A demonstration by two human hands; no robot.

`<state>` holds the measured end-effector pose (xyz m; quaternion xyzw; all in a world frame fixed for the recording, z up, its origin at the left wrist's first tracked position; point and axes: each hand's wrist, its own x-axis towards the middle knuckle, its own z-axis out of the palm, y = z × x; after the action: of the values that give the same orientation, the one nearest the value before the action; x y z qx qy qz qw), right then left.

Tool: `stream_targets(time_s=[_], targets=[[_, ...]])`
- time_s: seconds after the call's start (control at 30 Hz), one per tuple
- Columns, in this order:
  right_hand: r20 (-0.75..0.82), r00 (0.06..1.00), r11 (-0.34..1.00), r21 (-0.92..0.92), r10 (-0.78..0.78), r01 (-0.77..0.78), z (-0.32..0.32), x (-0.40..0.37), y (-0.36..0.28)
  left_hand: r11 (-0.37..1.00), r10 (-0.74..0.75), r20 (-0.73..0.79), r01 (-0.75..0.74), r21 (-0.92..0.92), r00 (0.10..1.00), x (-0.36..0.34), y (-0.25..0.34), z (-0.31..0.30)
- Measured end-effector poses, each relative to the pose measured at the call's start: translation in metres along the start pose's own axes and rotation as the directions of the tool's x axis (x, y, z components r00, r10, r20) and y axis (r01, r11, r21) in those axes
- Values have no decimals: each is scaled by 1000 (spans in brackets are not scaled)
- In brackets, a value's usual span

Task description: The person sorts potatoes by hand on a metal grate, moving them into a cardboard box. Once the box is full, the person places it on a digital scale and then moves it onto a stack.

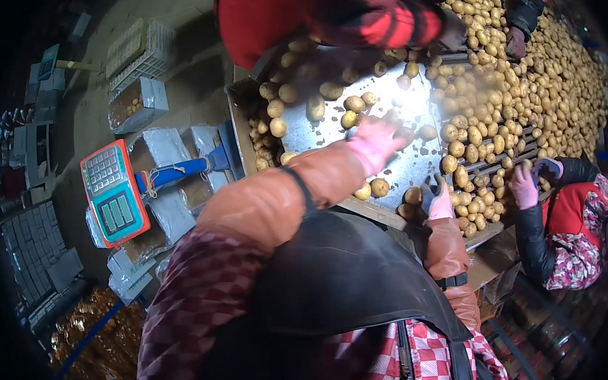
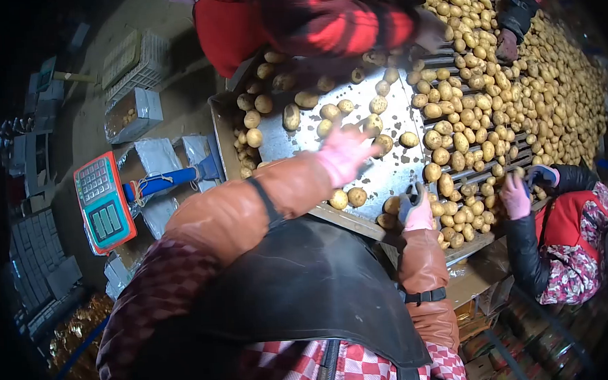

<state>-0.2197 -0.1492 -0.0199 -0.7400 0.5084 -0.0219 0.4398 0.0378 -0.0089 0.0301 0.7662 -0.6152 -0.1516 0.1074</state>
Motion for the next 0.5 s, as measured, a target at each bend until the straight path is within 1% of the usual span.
stream_targets(time_s=[0.03,0.07,0.1,0.17,0.23,0.27,0.3,0.33,0.37,0.4,0.43,0.47,0.5], targets=[[14,999,987,-153,-42,43,4,1,-13,994,79,117,-70,-80,990,15,17,-27],[66,997,997,-65,47,-42,8,10,-10,979,143,137,-161,125,980,33,19,-18],[69,997,997,-65,39,-34,10,14,-18,959,105,196,-152,241,975,48,15,-15],[180,978,985,113,109,-130,9,19,-37,964,-122,172,75,254,977,86,-10,19],[182,979,989,99,89,-108,1,17,-33,957,-286,206,268,112,936,65,-36,-23],[110,994,998,54,-30,24,-3,13,-28,950,-310,214,311,31,926,53,-50,-28],[42,986,987,6,-161,160,-6,14,-21,931,-350,102,332,153,931,37,-60,-22],[58,987,989,-22,-147,148,-10,19,2,920,-377,36,369,129,926,17,-67,-27],[89,992,993,-78,-84,91,-14,17,2,908,-405,-30,406,104,914,-2,-71,-31],[77,987,964,-220,-138,152,-17,11,2,896,-429,-38,430,111,903,-17,-76,-32],[81,977,910,-355,-199,215,-18,3,-5,898,-430,0,427,109,903,-35,-83,-28],[107,983,935,-309,-148,174,-17,-3,-12,894,-442,40,436,104,896,-56,-88,-24],[139,985,955,-266,-98,132,-15,-6,-22,868,-489,34,483,114,871,-74,-92,-22]])
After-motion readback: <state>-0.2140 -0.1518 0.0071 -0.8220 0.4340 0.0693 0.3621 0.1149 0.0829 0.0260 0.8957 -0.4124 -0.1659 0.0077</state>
